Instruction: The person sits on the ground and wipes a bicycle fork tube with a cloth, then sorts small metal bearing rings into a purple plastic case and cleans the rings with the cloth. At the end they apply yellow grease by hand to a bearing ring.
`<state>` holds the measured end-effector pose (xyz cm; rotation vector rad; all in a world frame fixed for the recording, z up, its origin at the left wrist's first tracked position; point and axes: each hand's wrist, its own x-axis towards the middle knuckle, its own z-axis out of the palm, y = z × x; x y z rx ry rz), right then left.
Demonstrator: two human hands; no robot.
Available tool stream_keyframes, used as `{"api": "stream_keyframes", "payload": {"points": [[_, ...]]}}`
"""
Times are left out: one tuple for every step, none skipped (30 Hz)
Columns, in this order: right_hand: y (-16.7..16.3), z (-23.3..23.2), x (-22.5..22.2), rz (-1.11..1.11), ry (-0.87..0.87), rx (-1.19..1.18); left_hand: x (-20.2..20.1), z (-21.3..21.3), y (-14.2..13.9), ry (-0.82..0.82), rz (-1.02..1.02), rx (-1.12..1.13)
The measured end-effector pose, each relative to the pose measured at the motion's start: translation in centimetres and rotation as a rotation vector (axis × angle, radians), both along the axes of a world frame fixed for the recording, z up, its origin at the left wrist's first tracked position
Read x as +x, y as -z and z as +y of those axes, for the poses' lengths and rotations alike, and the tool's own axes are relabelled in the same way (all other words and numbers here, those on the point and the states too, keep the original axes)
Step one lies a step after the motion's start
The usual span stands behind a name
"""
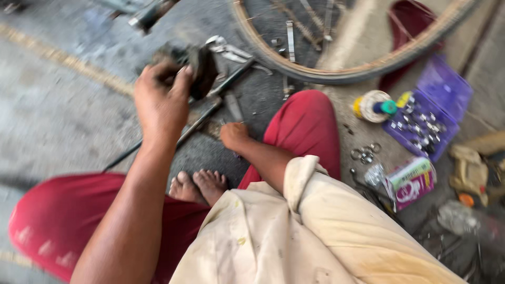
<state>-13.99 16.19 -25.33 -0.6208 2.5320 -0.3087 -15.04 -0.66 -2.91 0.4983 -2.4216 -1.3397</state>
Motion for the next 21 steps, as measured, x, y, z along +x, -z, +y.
{"api": "stream_keyframes", "payload": {"points": [[-0.5, -0.3, -0.5, -0.001, 0.059, -0.015, 0.0, -0.2, -0.1, -0.001, -0.044, 0.074], [-1.1, -0.3, -0.9, 0.024, 0.02, -0.092, 0.1, -0.3, 0.0, 0.003, -0.093, 0.15], [-2.7, -0.7, -1.2, 0.055, -0.018, -0.169, 0.2, -0.6, 0.0, 0.03, -0.095, 0.147], [-5.0, -1.0, -1.7, 0.091, -0.058, -0.244, 0.1, -1.1, 0.1, 0.057, -0.094, 0.143], [-7.7, -0.6, -2.0, 0.126, -0.098, -0.315, 0.2, -1.6, 0.1, 0.046, -0.142, 0.171], [-10.7, 0.2, -1.9, 0.072, -0.025, -0.292, 0.2, -2.0, 0.1, 0.039, -0.2, 0.198], [-13.8, 1.9, -1.5, 0.075, 0.019, -0.356, 0.3, -2.2, 0.2, 0.067, -0.142, 0.278], [-16.9, 4.9, -0.6, 0.08, 0.064, -0.418, 0.3, -1.9, 0.4, 0.095, -0.089, 0.362], [-19.6, 8.1, 0.6, 0.191, 0.151, -0.451, 0.5, -1.4, 0.5, 0.089, -0.163, 0.417], [-21.8, 11.6, 1.9, 0.307, 0.228, -0.482, 0.8, -0.9, 0.4, 0.111, -0.209, 0.473], [-23.4, 15.9, 3.2, 0.434, 0.261, -0.446, 1.3, 0.2, 0.5, 0.156, -0.256, 0.54], [-24.3, 20.4, 4.7, 0.558, 0.289, -0.406, 2.6, 1.1, 0.2, 0.222, -0.323, 0.62], [-24.0, 24.8, 5.6, 0.375, 0.473, -0.183, 4.6, 3.1, 0.3, 0.313, -0.418, 0.691], [-23.0, 29.5, 6.9, 0.331, 0.562, -0.092, 6.6, 5.0, 0.4, 0.409, -0.521, 0.758], [-22.0, 34.8, 8.7, 0.518, 0.313, -0.115, 8.6, 6.8, 0.6, 0.501, -0.621, 0.808], [-20.8, 40.3, 10.2, 0.366, 0.072, 0.258, 10.8, 8.7, 0.6, 0.587, -0.733, 0.856], [-19.4, 45.1, 12.6, 0.328, -0.006, 0.382, 11.9, 9.8, 0.8, 0.63, -0.793, 0.886], [-18.2, 49.6, 14.9, 0.094, 0.031, 0.613, 12.6, 10.7, 0.8, 0.647, -0.829, 0.906], [-17.5, 54.0, 17.6, 0.001, 0.214, 0.638, 12.9, 11.3, 0.7, 0.665, -0.854, 0.931], [-16.3, 57.7, 19.5, -0.184, 0.355, 0.82, 12.4, 11.4, 0.6, 0.665, -0.86, 0.934], [-16.3, 60.7, 22.2, -0.095, 0.532, 0.8, 11.8, 11.1, 0.1, 0.654, -0.852, 0.942]]}}
